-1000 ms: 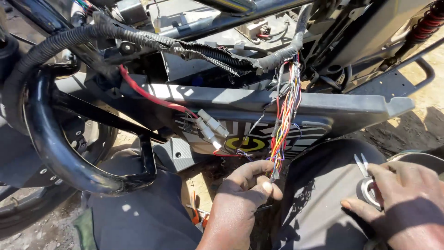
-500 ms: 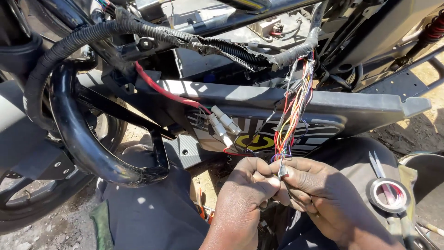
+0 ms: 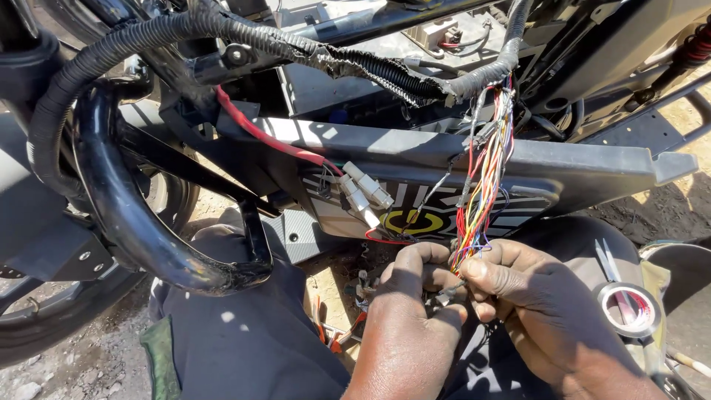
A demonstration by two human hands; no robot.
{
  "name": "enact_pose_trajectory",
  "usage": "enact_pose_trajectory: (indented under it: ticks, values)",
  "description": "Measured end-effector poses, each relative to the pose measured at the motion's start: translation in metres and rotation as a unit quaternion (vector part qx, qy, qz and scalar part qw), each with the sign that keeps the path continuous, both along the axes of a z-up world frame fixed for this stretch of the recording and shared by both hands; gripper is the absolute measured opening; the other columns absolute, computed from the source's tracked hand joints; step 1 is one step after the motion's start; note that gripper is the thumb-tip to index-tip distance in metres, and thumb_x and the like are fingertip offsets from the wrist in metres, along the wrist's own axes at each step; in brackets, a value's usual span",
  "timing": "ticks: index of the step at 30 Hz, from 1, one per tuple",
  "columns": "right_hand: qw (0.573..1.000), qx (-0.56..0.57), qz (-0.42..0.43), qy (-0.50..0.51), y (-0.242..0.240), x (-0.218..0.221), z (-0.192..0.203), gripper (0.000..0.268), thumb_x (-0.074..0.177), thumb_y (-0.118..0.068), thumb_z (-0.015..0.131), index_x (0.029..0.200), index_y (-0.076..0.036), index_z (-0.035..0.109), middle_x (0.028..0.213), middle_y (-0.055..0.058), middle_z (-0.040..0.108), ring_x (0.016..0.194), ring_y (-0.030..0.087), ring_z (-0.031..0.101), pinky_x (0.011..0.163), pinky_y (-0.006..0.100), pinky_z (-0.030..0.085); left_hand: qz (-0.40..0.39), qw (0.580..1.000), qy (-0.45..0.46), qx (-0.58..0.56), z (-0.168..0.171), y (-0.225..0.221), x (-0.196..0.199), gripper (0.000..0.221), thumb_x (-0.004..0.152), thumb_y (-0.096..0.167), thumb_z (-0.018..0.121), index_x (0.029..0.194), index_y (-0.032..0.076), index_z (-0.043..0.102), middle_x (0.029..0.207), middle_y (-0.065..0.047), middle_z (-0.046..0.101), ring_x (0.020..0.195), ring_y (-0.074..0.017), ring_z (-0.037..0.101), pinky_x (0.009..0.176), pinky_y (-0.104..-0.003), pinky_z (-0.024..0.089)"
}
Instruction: Repairing and securing a motorcycle wiring harness by applying electrical tape and checking connectors.
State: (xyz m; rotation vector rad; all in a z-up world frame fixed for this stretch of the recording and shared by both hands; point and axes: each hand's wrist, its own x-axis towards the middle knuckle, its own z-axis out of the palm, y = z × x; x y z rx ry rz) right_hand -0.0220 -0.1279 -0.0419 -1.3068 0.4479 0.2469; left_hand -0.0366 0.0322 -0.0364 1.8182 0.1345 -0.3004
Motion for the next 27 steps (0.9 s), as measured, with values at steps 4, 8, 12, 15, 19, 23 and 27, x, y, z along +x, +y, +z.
enact_pose_trajectory:
  ticks: [4, 8, 12, 15, 19, 23, 27]
  values:
    - [0.999, 0.025, -0.013, 0.025, -0.005, -0.003, 0.007, 0.016, 0.084, -0.002, 0.071, 0.090, 0.012, 0.067, 0.079, 0.024, 0.069, 0.058, 0.025, 0.055, 0.051, 0.031, 0.043, -0.014, 0.994, -0.089, 0.059, -0.024, -0.005, 0.000, 0.033, 0.073, 0.016, 0.073, 0.103, 0.026, 0.064, 0.096, 0.005, 0.069, 0.101, -0.0177, 0.057, 0.086, -0.034, 0.047]
    - [0.993, -0.110, -0.029, 0.014, 0.003, -0.005, 0.013, 0.015, 0.088, 0.004, 0.075, 0.080, 0.016, 0.071, 0.066, 0.027, 0.067, 0.052, 0.030, 0.055, 0.057, 0.035, 0.041, 0.022, 0.968, -0.231, 0.093, -0.032, -0.007, -0.003, 0.013, 0.072, 0.009, 0.073, 0.073, 0.016, 0.062, 0.081, 0.000, 0.067, 0.087, -0.0242, 0.057, 0.073, -0.039, 0.046]
    - [0.986, -0.163, -0.028, 0.023, 0.010, -0.005, 0.015, 0.018, 0.086, -0.001, 0.073, 0.078, 0.015, 0.075, 0.057, 0.027, 0.065, 0.049, 0.026, 0.051, 0.050, 0.031, 0.030, -0.046, 0.944, -0.269, 0.187, -0.036, -0.011, -0.008, 0.024, 0.068, 0.011, 0.077, 0.083, 0.012, 0.059, 0.091, -0.008, 0.061, 0.092, -0.0333, 0.051, 0.079, -0.048, 0.045]
    - [0.989, -0.133, -0.069, -0.014, 0.007, -0.006, 0.001, 0.019, 0.083, -0.002, 0.074, 0.071, 0.002, 0.060, 0.055, 0.012, 0.049, 0.047, 0.018, 0.036, 0.045, 0.030, 0.026, -0.044, 0.974, -0.183, 0.125, -0.025, -0.012, -0.008, 0.033, 0.067, 0.022, 0.086, 0.086, 0.019, 0.060, 0.096, -0.001, 0.064, 0.097, -0.0264, 0.056, 0.082, -0.041, 0.046]
    - [0.997, -0.025, -0.063, 0.048, 0.002, -0.009, 0.011, 0.019, 0.094, -0.008, 0.067, 0.094, 0.011, 0.071, 0.066, 0.015, 0.056, 0.058, 0.024, 0.053, 0.048, 0.029, 0.038, 0.011, 0.999, 0.025, -0.030, -0.001, -0.004, -0.005, 0.028, 0.074, 0.025, 0.086, 0.068, 0.015, 0.060, 0.081, 0.002, 0.060, 0.080, -0.0132, 0.060, 0.073, -0.031, 0.048]
    - [0.989, 0.129, 0.014, 0.075, -0.016, -0.012, 0.001, 0.040, 0.096, -0.013, 0.057, 0.122, 0.012, 0.074, 0.052, 0.005, 0.035, 0.040, 0.012, 0.027, 0.045, 0.030, 0.025, -0.010, 0.997, 0.035, -0.068, -0.004, -0.001, -0.001, 0.019, 0.080, 0.017, 0.082, 0.069, 0.015, 0.066, 0.083, 0.002, 0.066, 0.083, -0.0120, 0.066, 0.079, -0.028, 0.051]
    - [0.947, 0.294, 0.099, 0.084, -0.020, -0.013, -0.006, 0.047, 0.093, -0.017, 0.054, 0.130, 0.009, 0.065, 0.038, 0.000, 0.026, 0.031, 0.011, 0.025, 0.035, 0.029, 0.025, -0.001, 0.978, 0.139, -0.153, 0.015, -0.002, -0.001, 0.016, 0.086, 0.009, 0.078, 0.073, 0.006, 0.070, 0.074, -0.004, 0.062, 0.070, -0.0143, 0.056, 0.065, -0.030, 0.048]
